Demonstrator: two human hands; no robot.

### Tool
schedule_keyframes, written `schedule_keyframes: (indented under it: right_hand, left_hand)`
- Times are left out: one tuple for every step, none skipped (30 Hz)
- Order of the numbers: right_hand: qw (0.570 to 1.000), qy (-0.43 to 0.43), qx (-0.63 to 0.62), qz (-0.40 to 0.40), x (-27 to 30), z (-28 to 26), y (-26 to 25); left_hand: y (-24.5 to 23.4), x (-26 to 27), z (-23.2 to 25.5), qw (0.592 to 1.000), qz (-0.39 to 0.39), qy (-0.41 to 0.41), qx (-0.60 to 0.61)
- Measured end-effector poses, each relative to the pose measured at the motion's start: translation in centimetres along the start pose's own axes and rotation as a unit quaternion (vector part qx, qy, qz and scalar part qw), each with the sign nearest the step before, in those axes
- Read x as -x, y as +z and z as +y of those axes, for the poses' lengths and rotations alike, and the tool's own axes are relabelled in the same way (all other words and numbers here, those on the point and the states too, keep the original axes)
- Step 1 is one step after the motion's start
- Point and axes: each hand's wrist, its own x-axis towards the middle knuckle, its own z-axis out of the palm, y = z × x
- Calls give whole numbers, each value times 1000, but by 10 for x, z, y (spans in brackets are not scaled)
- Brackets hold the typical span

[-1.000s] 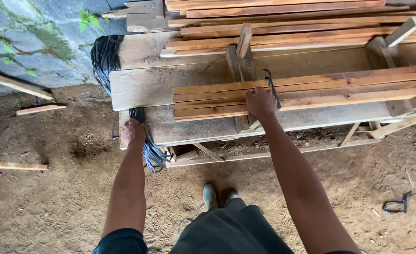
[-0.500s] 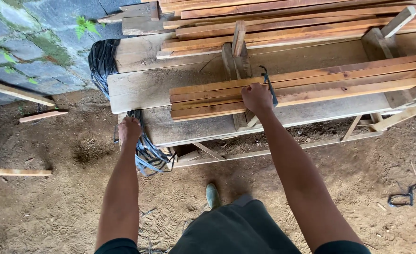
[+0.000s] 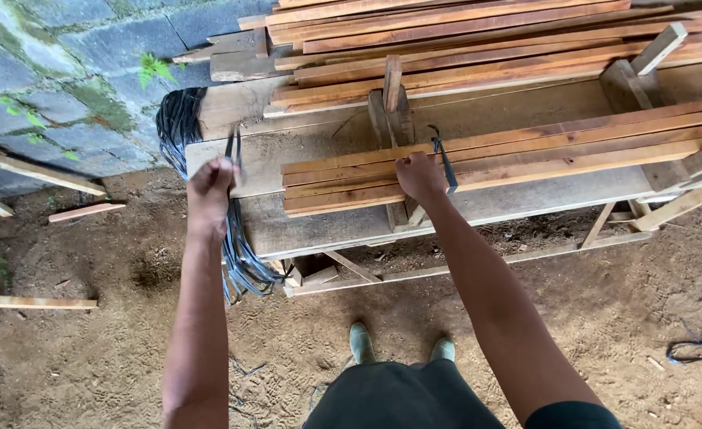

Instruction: Organising and bundling wooden planks together using flexible ties.

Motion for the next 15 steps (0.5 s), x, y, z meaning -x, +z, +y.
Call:
schedule_keyframes:
  right_hand:
    - [1000, -1, 0, 0, 3, -5, -4]
    - [1000, -12, -2, 11, 9, -7, -6]
    - [999, -24, -4, 22, 16, -9, -9]
    - [999, -28, -3, 24, 23, -11, -10]
    - [994, -91, -44, 52, 31, -14, -12]
    - [981, -153, -84, 80, 37, -16, -15]
    - [980, -157, -84, 83, 38, -16, -11]
    - [961, -210, -153, 93, 39, -13, -7]
    - [934, -262, -220, 102, 38, -9, -3]
    - [934, -263, -218, 105, 57, -29, -20]
    - [908, -278, -302, 79, 76, -48, -36]
    - [875, -290, -385, 52, 95, -66, -51]
    - [875, -291, -383, 56, 103, -78, -66]
    - [855, -278, -437, 31, 112, -90, -79]
    - [832, -264, -488, 7, 122, -102, -92]
  left_hand:
    - [13, 0, 21, 1000, 0, 1, 0]
    - [25, 4, 39, 996, -17, 82, 18]
    - [37, 8, 58, 985, -34, 163, 35]
    - [46, 12, 64, 985, -32, 168, 36]
    - [56, 15, 71, 986, -30, 149, 66]
    - [66, 18, 79, 986, -30, 131, 96]
    - [77, 23, 81, 986, -28, 136, 97]
    - [90, 28, 82, 986, -21, 128, 108]
    - [104, 32, 83, 986, -13, 119, 119]
    - [118, 39, 79, 985, -15, 122, 122]
    - [132, 46, 76, 986, -24, 104, 131]
    - [147, 53, 72, 986, -34, 84, 139]
    - [164, 59, 65, 986, -37, 86, 141]
    - [180, 66, 59, 986, -59, 91, 126]
    - [196, 73, 53, 986, -81, 96, 111]
